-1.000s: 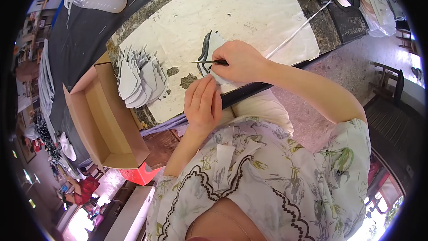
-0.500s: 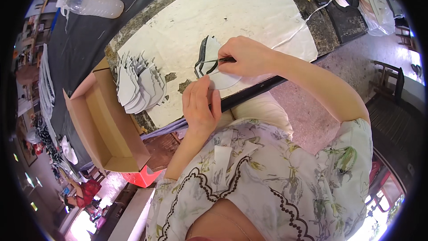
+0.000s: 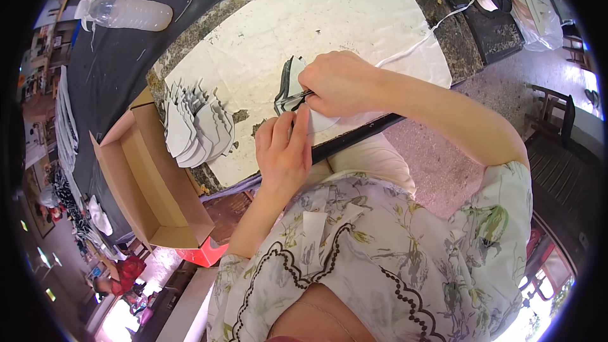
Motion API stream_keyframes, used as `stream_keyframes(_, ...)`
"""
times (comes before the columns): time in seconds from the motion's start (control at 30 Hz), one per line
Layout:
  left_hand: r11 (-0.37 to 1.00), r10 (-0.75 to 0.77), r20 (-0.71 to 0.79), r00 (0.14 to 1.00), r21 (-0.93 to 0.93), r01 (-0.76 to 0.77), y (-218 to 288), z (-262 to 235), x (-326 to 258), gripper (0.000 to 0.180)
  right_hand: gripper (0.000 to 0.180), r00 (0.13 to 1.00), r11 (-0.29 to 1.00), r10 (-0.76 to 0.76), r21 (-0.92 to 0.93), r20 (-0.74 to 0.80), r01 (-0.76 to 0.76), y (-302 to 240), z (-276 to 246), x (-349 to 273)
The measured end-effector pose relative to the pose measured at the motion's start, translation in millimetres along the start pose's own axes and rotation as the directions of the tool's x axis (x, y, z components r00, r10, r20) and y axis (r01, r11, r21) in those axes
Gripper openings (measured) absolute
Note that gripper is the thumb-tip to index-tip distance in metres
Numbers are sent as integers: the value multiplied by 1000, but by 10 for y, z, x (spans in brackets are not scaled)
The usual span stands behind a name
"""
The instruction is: Trimming excess threads and finishing the edges of shoe upper components using small hand scissors.
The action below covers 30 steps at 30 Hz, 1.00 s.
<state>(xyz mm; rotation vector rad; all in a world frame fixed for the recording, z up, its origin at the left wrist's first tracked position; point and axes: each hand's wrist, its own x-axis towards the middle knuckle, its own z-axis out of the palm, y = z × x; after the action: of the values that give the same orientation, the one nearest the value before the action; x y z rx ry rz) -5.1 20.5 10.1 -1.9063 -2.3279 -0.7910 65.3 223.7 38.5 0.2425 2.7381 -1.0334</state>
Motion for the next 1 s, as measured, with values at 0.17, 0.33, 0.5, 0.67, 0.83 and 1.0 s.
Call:
stream_keyframes(0.17,991,57,48,997,114,-63,-4,-25,26,50,17,988,987,14,155,155,-38,45,-281,87)
stream_keyframes(0.33,986,72,86,994,141,-83,11,-28,66,52,17,993,998,-4,65,117,-3,50,-203,110)
stream_keyframes(0.5,983,84,138,987,152,-105,22,-60,123,52,15,995,1000,16,5,97,-16,90,-89,113)
stream_keyframes(0.67,992,97,117,988,73,-106,27,-10,182,52,16,992,988,83,-140,100,-68,48,-124,110)
stream_keyframes(0.83,987,117,128,985,96,-130,39,55,219,52,20,934,932,26,330,357,-152,356,-504,197)
stream_keyframes(1.0,985,113,103,988,117,-124,25,54,194,52,23,959,950,55,280,280,-136,373,-441,198)
